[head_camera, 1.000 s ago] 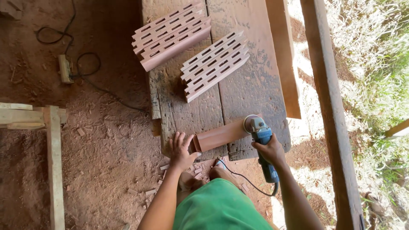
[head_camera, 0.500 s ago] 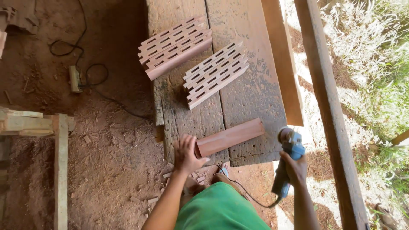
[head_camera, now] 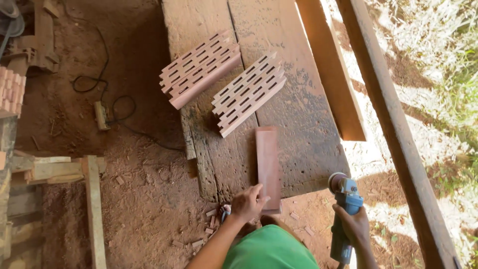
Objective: Grind and smooth the edges of wooden tiles using an angle grinder.
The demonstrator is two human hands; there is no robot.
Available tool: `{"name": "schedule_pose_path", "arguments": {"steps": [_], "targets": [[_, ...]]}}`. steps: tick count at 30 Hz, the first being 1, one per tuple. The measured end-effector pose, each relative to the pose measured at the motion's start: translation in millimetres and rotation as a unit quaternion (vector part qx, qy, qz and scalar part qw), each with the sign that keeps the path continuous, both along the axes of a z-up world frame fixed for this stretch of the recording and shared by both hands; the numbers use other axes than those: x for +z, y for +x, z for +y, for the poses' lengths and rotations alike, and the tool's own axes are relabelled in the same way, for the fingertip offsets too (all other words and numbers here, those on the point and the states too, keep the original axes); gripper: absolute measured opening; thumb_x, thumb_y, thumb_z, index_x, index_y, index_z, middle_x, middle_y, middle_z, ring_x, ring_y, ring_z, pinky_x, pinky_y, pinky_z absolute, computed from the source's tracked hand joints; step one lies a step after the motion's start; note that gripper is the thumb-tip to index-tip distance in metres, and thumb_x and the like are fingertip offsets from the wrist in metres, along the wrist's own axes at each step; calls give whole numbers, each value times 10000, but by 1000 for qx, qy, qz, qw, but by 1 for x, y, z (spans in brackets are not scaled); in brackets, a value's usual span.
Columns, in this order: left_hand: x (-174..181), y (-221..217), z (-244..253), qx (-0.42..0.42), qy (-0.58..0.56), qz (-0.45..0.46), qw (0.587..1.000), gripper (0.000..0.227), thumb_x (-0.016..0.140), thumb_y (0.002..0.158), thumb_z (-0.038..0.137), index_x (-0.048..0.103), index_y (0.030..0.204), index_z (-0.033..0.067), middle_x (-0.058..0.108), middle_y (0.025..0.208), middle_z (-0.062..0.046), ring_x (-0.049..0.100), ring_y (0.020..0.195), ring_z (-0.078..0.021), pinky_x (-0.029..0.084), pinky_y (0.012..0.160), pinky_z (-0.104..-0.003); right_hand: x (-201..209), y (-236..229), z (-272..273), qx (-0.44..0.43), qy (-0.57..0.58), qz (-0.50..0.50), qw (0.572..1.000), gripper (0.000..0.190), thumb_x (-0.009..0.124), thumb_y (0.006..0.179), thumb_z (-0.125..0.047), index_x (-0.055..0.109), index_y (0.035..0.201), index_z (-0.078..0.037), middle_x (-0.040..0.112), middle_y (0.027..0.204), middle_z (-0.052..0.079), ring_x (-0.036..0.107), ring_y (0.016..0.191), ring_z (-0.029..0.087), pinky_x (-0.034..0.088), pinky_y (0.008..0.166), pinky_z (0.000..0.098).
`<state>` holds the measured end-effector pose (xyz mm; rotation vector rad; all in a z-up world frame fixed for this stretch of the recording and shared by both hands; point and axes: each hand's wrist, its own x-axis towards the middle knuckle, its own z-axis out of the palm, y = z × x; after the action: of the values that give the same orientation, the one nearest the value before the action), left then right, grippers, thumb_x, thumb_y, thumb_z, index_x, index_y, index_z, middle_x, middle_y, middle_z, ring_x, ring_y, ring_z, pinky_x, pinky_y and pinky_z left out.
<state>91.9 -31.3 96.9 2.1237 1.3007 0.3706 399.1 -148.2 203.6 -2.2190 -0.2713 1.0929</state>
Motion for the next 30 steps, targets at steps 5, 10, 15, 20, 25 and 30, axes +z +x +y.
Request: {"name": "schedule_pose_path", "arguments": {"steps": [5, 10, 15, 20, 25, 30], "targets": [[3, 36, 61, -173, 108, 15, 979, 424, 440, 976, -18, 593, 1354, 96, 643, 1314, -116, 581, 1163, -286, 478, 1013, -427, -4, 11, -21, -26, 1, -7, 1000, 524, 774, 819, -90, 473, 1206, 95, 598, 825, 265, 613, 557, 392, 562, 476, 487], [-13, 95, 102, -352, 85, 237, 901, 791, 621, 819, -37, 377, 1538, 183, 252, 1679, -62, 182, 1535, -312, 94, 1270, -567, 6, 12, -22, -28, 28, 13, 999, 489, 765, 795, -36, 505, 1187, 97, 607, 825, 263, 605, 585, 376, 565, 512, 479], [-9, 91, 99, -267, 40, 184, 945, 645, 713, 729, 101, 575, 1353, 188, 595, 1348, -32, 492, 1241, -244, 358, 1091, -465, 20, 6, -15, 2, 4, -8, 1000, 581, 790, 772, -83, 483, 1246, 54, 628, 861, 249, 647, 600, 379, 587, 513, 474], [-60, 74, 60, -34, 34, 137, 989, 816, 824, 604, 320, 567, 1345, 98, 565, 1222, -120, 490, 1086, -316, 358, 957, -460, 9, 1, 12, 64, -11, 20, 998, 624, 802, 770, -90, 458, 1273, 47, 611, 863, 238, 642, 573, 370, 587, 502, 468], [18, 25, 63, -1, -67, 111, 992, 1229, 979, 519, 472, 338, 1508, 121, 488, 1471, -72, 418, 1359, -255, 288, 1160, -498, 19, -23, 60, 182, -44, -26, 982, 612, 816, 791, -180, 477, 1269, -6, 662, 784, 183, 662, 518, 309, 553, 437, 406], [-4, -77, 33, 53, -53, 117, 990, 1138, 912, 554, 571, 456, 1476, 87, 516, 1471, -143, 405, 1431, -326, 259, 1171, -588, -2, -44, 79, 224, -89, -96, 966, 869, 913, 633, -496, 554, 1310, -88, 684, 1127, 308, 651, 1125, 489, 511, 955, 557]]}}
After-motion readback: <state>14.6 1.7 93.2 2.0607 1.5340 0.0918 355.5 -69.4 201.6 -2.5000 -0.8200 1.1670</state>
